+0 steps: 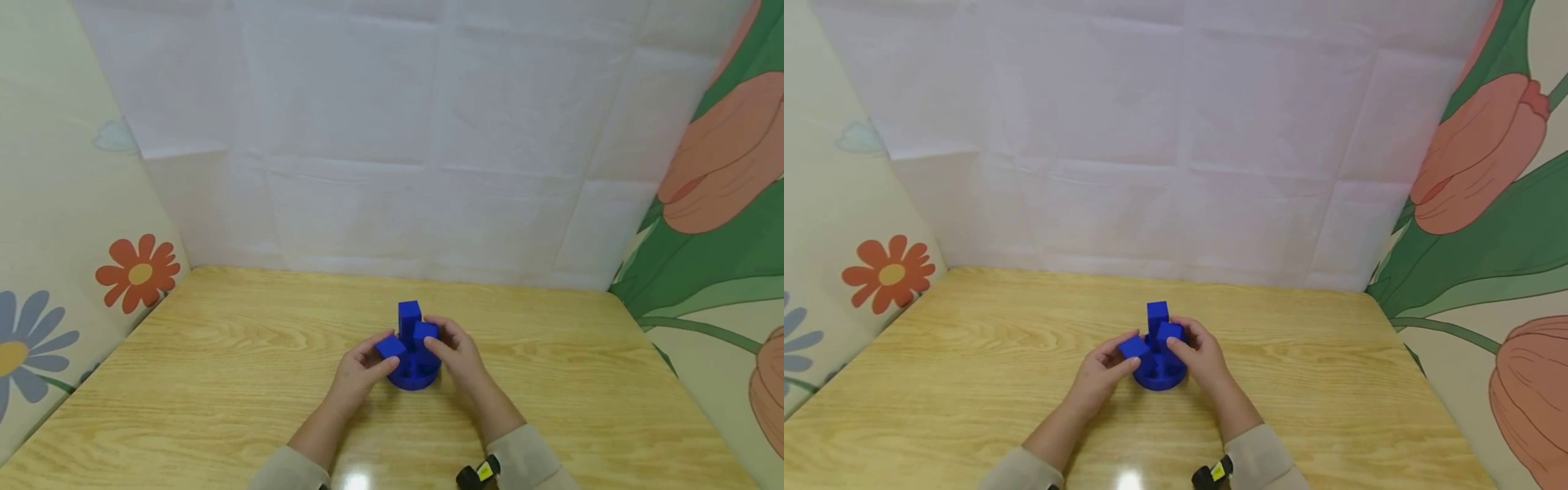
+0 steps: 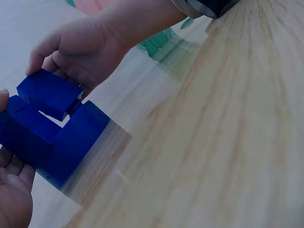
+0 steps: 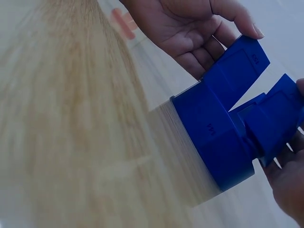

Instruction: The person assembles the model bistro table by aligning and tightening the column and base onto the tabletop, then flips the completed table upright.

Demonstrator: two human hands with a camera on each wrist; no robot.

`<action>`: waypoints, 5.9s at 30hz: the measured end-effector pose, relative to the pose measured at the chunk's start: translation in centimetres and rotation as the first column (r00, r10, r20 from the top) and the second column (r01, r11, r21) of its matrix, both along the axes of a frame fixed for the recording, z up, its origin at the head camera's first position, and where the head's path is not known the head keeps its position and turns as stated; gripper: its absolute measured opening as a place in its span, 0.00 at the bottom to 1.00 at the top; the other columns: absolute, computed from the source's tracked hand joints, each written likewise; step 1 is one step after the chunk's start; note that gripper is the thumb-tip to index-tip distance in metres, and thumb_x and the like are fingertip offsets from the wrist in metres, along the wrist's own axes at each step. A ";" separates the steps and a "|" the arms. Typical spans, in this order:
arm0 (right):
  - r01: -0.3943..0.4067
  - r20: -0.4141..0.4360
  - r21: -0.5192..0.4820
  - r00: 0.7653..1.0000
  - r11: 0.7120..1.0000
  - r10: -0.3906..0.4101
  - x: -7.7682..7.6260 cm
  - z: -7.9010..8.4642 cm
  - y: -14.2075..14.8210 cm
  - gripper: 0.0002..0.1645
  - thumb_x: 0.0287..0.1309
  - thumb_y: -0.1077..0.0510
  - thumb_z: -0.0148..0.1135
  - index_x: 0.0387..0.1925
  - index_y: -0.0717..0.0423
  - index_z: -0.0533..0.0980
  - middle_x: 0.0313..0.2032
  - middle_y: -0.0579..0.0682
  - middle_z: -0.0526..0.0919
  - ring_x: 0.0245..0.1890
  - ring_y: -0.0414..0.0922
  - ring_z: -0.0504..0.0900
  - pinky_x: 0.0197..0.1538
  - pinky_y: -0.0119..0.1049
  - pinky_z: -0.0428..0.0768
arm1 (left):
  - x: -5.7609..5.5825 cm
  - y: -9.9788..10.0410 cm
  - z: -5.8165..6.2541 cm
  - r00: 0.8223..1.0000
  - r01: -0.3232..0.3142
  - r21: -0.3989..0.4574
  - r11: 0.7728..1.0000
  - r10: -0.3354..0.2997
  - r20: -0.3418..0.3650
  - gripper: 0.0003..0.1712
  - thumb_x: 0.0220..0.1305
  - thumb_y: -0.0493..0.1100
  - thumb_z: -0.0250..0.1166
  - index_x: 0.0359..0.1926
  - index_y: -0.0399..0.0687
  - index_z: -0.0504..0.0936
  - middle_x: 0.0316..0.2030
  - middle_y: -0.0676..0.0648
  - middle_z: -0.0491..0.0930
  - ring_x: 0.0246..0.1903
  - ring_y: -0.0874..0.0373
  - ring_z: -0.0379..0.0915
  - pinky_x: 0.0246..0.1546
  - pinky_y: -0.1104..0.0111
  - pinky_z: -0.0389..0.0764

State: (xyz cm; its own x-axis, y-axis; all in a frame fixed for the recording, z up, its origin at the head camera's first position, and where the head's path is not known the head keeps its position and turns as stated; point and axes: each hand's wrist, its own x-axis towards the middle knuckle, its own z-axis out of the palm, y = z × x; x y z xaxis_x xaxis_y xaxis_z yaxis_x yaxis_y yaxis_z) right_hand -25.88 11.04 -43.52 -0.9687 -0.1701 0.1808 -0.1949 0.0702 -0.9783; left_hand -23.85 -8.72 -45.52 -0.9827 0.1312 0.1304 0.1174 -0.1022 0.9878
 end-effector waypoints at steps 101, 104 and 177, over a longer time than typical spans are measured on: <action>-0.057 0.060 0.011 0.997 0.998 0.057 0.7 -0.7 4.7 0.27 0.61 0.66 0.61 0.61 0.67 0.67 0.41 0.43 0.76 0.43 0.39 0.76 0.47 0.28 0.75 | 0.1 0.1 -0.2 0.999 -0.026 -0.004 1.000 0.026 -0.036 0.29 0.59 0.28 0.64 0.63 0.28 0.71 0.60 0.29 0.75 0.47 0.72 0.77 0.50 0.79 0.76; -0.074 0.032 0.036 0.997 0.997 0.073 0.8 -0.8 4.6 0.28 0.61 0.67 0.61 0.62 0.67 0.67 0.40 0.44 0.75 0.42 0.39 0.75 0.46 0.28 0.75 | 0.0 0.1 -0.2 0.999 -0.025 0.000 1.000 0.025 -0.035 0.29 0.59 0.28 0.64 0.63 0.27 0.71 0.59 0.29 0.75 0.47 0.72 0.77 0.50 0.79 0.76; -0.023 -0.078 0.168 0.996 0.985 0.037 -0.5 -0.2 1.0 0.22 0.59 0.65 0.62 0.56 0.64 0.73 0.46 0.62 0.78 0.44 0.40 0.73 0.50 0.32 0.73 | 0.1 0.2 -0.1 0.999 -0.026 -0.016 1.000 0.025 -0.031 0.28 0.61 0.31 0.65 0.63 0.30 0.73 0.60 0.33 0.76 0.53 0.60 0.77 0.52 0.77 0.76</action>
State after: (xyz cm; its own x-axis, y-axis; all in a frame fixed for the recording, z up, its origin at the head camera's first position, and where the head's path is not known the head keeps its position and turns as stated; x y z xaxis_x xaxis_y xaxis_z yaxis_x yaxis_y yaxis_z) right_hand -26.39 12.03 -43.72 -0.9462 -0.2333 0.2241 -0.2767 0.2244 -0.9344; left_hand -23.79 -8.54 -45.65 -0.9814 0.1085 0.1584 0.1500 -0.0821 0.9853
